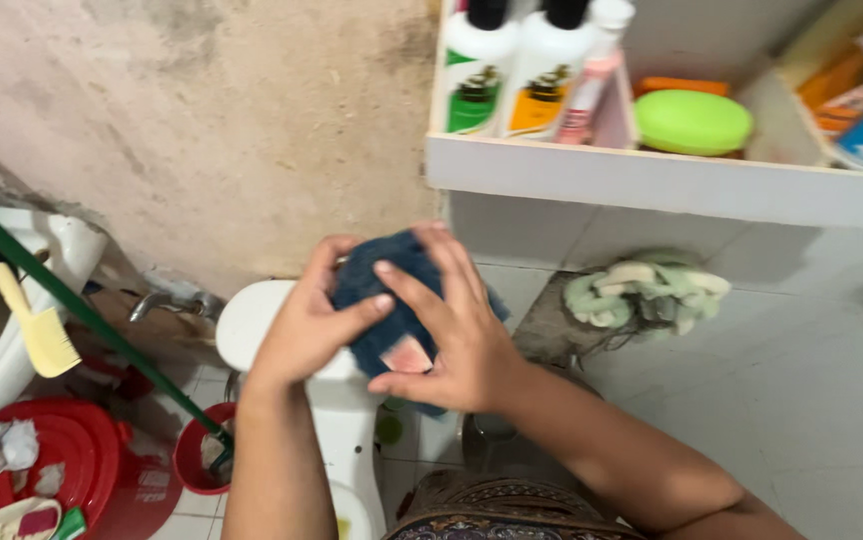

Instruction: The person removes various bottles and containers from a wall-mounted shelf, inspects them, and places them on the toilet tank. The person handles multiple personal care items one at a time, including lotions, shampoos, and soaps, and arranges them on the tank.

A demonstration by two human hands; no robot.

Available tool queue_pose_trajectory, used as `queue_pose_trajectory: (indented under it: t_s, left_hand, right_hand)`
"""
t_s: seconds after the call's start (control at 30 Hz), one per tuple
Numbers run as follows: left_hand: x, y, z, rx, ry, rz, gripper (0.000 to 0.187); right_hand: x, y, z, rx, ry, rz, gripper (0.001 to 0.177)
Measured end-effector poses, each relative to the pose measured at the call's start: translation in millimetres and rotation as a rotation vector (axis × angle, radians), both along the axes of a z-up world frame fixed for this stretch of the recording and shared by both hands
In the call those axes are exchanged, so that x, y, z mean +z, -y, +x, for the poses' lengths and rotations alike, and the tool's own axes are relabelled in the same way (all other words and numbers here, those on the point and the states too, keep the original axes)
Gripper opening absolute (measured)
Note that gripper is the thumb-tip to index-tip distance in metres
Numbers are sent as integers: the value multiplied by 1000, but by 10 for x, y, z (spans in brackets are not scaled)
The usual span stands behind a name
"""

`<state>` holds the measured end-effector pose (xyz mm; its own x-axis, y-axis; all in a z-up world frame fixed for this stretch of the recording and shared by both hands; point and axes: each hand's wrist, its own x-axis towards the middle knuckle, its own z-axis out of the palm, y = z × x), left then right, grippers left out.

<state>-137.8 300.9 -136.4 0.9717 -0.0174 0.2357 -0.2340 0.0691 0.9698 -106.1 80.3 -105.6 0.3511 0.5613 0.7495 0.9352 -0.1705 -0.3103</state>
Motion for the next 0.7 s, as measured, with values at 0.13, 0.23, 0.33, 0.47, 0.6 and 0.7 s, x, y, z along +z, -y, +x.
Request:
queue_pose_trajectory:
  t_s: [0.13,0.23,0.33,0.47,0.6,0.7]
  left_hand:
    - [495,634,-168,-186,282,-148,58]
    - [567,914,-63,279,463,-74,54]
    - [596,885,271,533,500,-111,64]
    - [569,943,676,445,606,-98,74]
    - [482,1242,674,754,730,301,74]
    - [531,1543,709,884,911,517,71]
  right_hand:
    - [34,366,19,-72,164,265,60]
    - [178,517,212,-184,366,292,49]
    - [380,324,492,-292,557,161,42]
    - [428,132,776,-308,730,79,27]
    - [234,719,938,-377,665,101,20]
    - [126,1612,1037,-460,661,128,18]
